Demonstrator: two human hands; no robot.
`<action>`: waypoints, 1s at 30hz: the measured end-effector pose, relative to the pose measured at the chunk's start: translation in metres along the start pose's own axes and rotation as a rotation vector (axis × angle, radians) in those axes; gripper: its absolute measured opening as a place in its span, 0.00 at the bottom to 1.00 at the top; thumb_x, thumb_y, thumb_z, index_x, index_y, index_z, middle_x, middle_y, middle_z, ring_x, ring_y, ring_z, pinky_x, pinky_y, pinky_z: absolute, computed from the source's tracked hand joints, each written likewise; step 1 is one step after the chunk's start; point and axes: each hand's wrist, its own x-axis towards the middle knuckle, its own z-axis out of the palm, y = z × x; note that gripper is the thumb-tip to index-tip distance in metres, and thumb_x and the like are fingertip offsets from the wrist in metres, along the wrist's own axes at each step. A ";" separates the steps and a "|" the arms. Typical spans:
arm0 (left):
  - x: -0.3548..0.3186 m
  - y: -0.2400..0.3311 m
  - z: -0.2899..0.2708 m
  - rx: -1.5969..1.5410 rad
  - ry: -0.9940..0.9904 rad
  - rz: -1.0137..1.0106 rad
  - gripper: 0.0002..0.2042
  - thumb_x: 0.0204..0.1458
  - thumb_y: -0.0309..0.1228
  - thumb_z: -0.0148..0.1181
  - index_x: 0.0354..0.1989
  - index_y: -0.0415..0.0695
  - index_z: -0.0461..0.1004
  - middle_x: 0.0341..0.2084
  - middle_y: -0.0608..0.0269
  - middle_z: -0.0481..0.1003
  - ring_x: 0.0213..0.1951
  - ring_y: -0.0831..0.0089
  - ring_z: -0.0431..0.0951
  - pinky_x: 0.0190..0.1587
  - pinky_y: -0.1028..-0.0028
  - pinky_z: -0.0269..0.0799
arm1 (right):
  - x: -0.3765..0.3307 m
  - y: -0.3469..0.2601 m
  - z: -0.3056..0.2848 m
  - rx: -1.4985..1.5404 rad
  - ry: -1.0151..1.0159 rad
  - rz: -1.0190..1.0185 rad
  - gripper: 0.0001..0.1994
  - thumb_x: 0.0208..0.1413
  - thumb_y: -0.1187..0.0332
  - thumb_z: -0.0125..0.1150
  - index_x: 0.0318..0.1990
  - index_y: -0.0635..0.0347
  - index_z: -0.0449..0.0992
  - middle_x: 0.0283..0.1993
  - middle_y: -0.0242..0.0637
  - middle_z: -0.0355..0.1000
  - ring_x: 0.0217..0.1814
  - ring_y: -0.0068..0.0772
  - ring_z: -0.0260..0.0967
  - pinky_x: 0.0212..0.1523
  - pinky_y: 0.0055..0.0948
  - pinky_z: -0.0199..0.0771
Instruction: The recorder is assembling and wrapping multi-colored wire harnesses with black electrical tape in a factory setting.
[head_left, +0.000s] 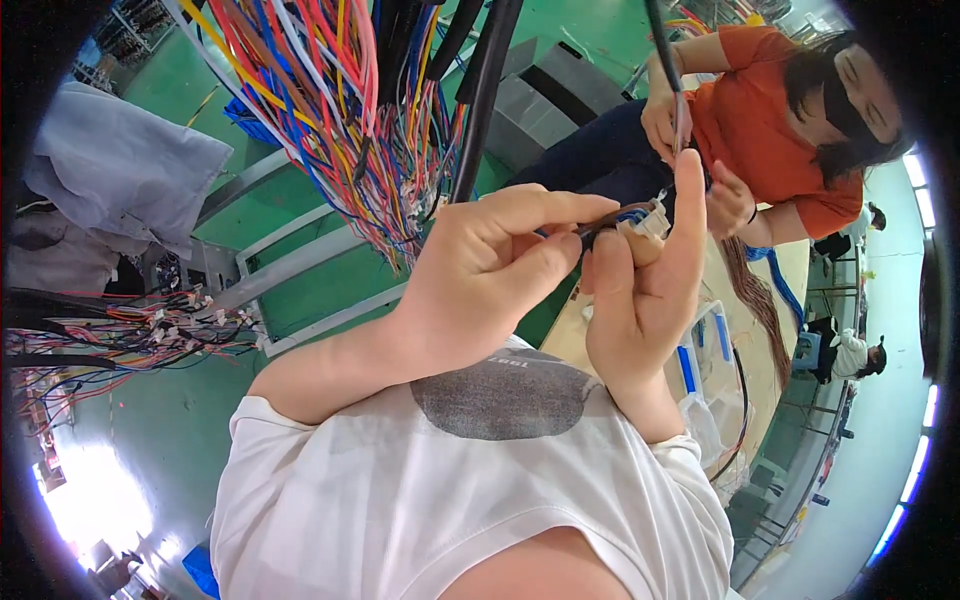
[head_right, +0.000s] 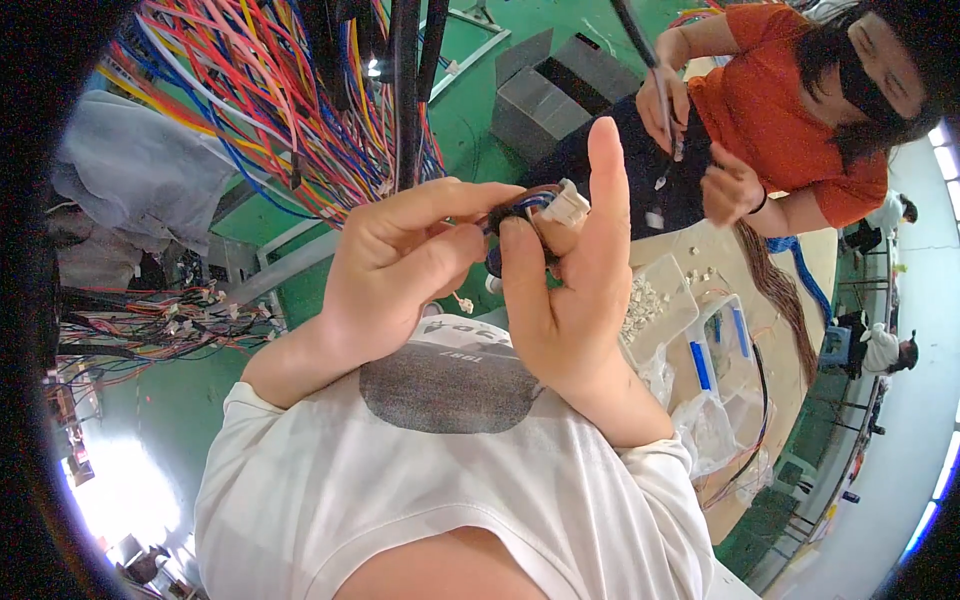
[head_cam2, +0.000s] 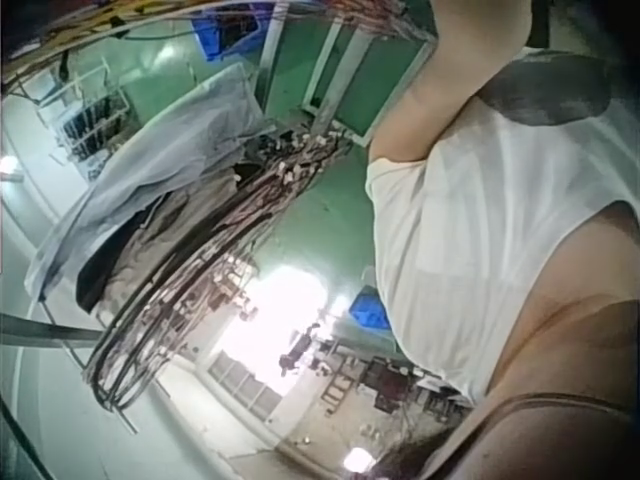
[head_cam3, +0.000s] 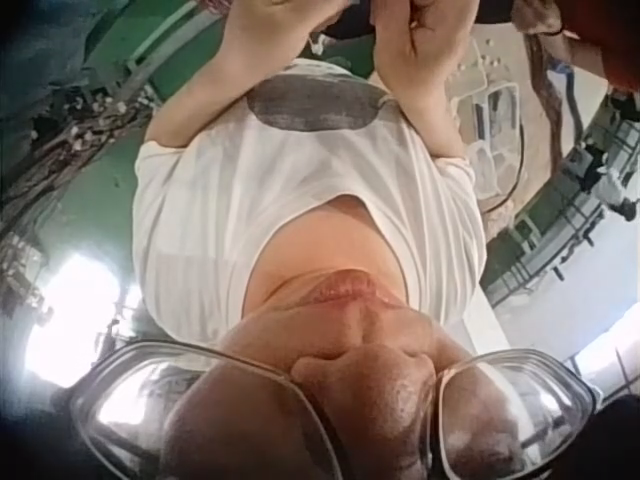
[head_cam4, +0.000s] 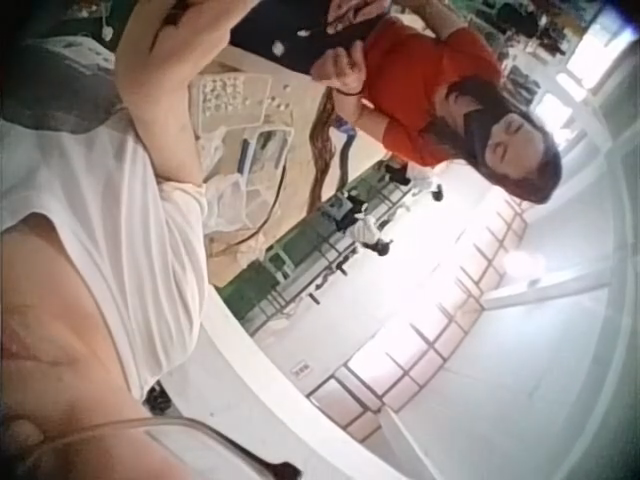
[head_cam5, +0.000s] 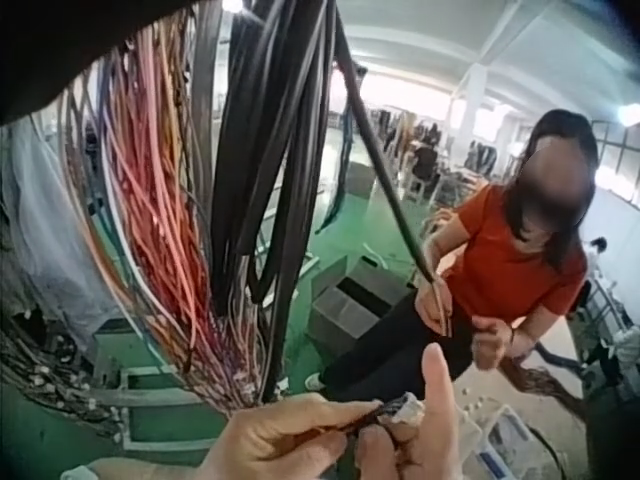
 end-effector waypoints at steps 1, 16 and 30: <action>0.000 -0.002 -0.001 0.044 -0.013 0.056 0.13 0.49 0.24 0.49 0.45 0.37 0.67 0.22 0.71 0.68 0.18 0.88 0.60 0.20 0.86 0.55 | 0.000 -0.002 0.000 0.000 -0.001 0.000 0.30 0.52 0.80 0.41 0.61 0.66 0.37 0.21 0.31 0.63 0.17 0.14 0.54 0.19 0.12 0.53; -0.002 -0.003 -0.003 0.326 0.237 0.278 0.04 0.47 0.23 0.53 0.24 0.36 0.68 0.15 0.65 0.68 0.16 0.86 0.64 0.18 0.84 0.59 | 0.005 0.000 0.002 0.328 -0.015 0.151 0.11 0.54 0.67 0.47 0.39 0.67 0.65 0.34 0.35 0.64 0.34 0.18 0.59 0.30 0.13 0.57; -0.003 -0.009 -0.003 0.104 0.263 0.160 0.05 0.52 0.24 0.45 0.32 0.39 0.68 0.18 0.72 0.66 0.17 0.89 0.58 0.18 0.86 0.51 | 0.003 0.006 0.008 0.409 -0.062 0.129 0.11 0.51 0.67 0.49 0.31 0.70 0.67 0.32 0.38 0.63 0.30 0.21 0.54 0.31 0.18 0.53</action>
